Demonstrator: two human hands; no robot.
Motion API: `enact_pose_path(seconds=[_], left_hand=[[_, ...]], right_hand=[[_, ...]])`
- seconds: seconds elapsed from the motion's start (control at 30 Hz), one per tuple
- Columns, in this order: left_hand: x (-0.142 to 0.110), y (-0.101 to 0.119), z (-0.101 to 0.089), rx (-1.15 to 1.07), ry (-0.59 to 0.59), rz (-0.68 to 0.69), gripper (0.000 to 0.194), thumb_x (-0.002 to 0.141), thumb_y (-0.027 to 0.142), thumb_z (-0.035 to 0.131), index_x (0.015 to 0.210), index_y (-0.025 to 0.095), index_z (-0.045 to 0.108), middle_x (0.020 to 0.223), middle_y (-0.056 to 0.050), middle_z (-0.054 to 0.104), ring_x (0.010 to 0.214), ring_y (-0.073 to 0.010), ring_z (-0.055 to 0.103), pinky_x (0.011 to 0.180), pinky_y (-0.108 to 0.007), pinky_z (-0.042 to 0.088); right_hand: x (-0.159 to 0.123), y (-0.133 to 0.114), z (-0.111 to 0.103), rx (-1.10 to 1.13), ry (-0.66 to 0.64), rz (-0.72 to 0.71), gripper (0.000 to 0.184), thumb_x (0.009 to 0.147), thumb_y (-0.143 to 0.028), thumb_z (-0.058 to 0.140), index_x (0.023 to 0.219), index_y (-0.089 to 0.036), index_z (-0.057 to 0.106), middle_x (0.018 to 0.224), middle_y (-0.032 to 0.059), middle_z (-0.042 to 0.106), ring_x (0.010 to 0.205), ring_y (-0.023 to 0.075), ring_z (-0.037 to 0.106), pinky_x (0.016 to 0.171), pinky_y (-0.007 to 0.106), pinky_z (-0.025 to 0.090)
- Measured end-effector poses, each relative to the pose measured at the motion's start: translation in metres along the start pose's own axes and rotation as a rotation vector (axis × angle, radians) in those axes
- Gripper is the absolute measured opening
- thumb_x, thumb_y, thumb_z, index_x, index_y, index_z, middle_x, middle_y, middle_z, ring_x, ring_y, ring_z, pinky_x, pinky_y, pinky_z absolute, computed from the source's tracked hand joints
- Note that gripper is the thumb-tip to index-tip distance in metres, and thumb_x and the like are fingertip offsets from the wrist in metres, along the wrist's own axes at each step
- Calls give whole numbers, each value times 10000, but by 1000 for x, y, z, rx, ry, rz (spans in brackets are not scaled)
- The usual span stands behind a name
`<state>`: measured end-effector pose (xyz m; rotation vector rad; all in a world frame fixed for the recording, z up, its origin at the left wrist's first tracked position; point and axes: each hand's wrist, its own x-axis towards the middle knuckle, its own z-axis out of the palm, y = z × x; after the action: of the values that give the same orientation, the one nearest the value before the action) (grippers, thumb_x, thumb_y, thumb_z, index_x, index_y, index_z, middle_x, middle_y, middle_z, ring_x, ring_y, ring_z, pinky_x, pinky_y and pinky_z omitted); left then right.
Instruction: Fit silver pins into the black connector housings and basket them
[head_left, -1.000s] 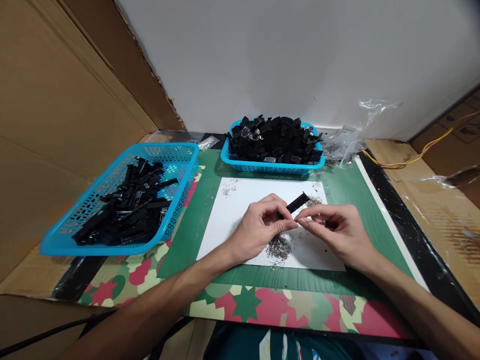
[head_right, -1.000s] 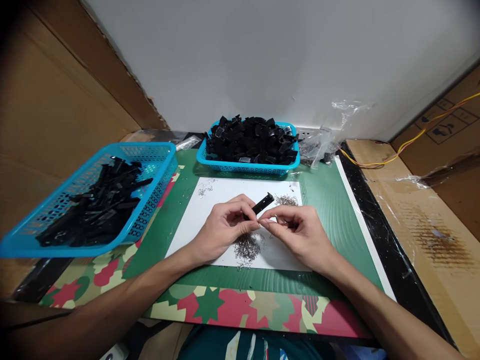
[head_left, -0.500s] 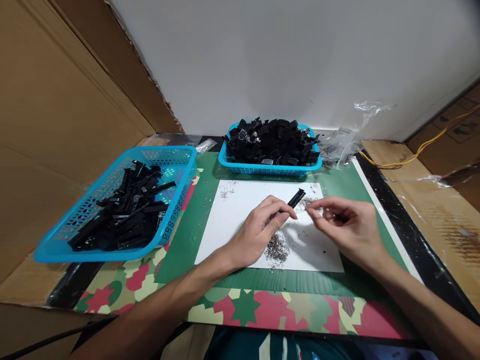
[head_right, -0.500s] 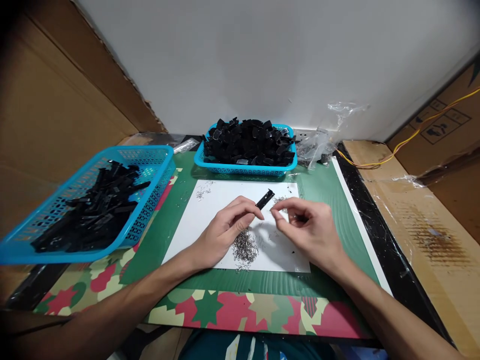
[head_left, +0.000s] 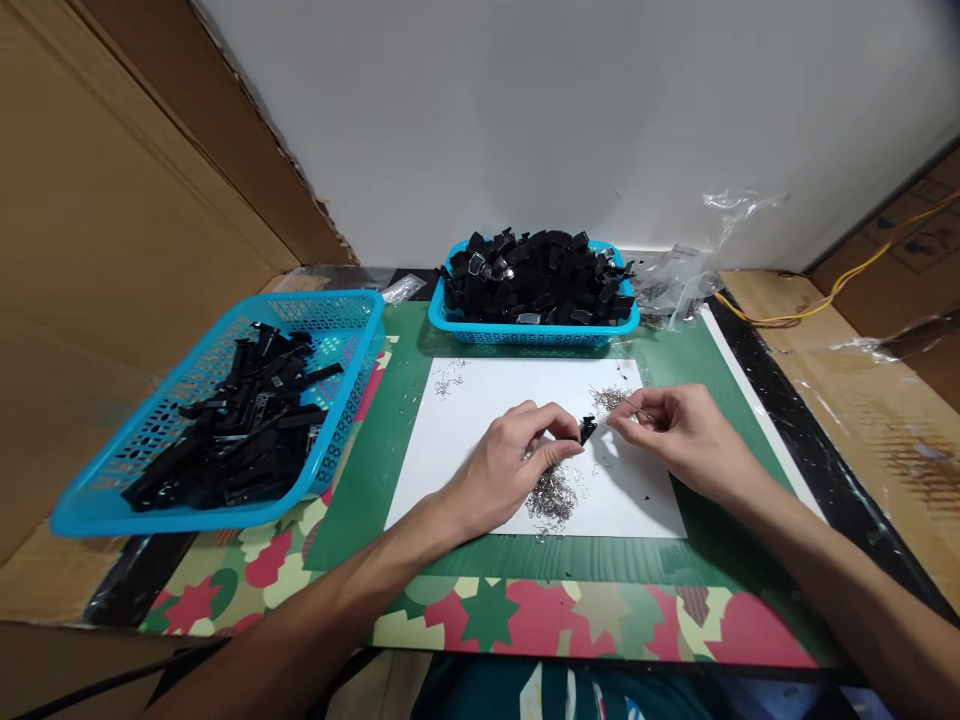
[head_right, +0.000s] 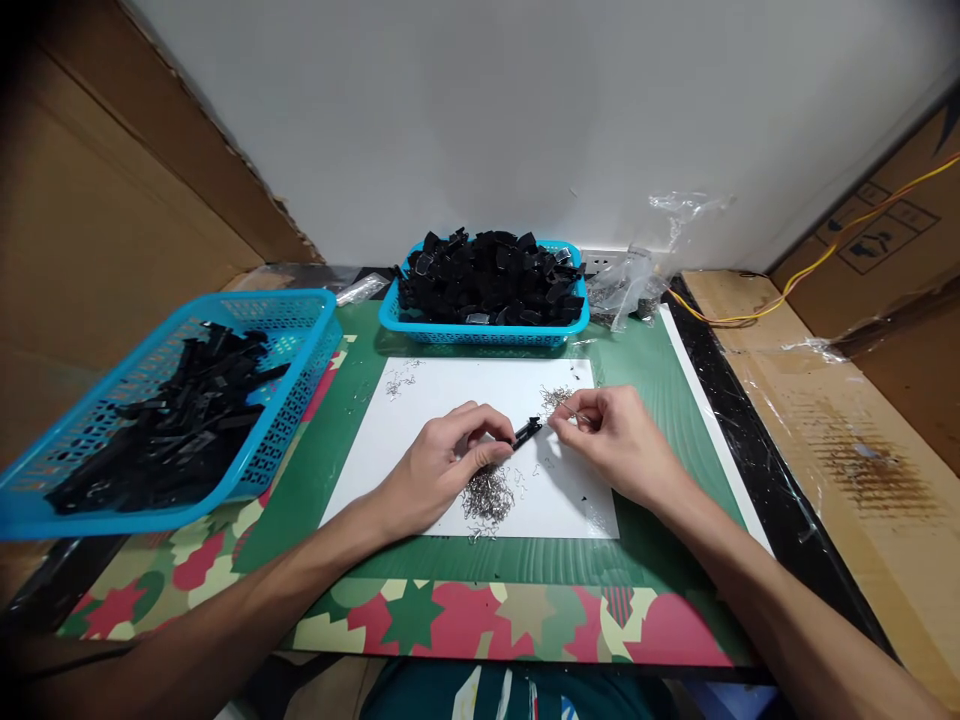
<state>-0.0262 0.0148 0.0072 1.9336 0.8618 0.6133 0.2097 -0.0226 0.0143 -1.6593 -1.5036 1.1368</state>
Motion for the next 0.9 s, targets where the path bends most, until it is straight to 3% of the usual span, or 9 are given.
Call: enact_pose_path(seconds=[0.2,0.9], left_hand=[[1,2,1,15,-24,12,58,994,235,653,982,210,703,893,14,676,836,-147,565,797,-299,429],[2,2,1,-73,-67,-32,119,995,175,566,949,196,675,839,8,648,813,-140,561,762,-278,426]], right_hand=[[1,-1,9,-202,64,-62,219,829,-308,619,788,-143,756,545,-33,459,534,117,375,509,270,251],[-2,6,25,-299,187,-145,175,848,-288,620,786,-166,729,547,-18,571,506,123,461,535,279,322]])
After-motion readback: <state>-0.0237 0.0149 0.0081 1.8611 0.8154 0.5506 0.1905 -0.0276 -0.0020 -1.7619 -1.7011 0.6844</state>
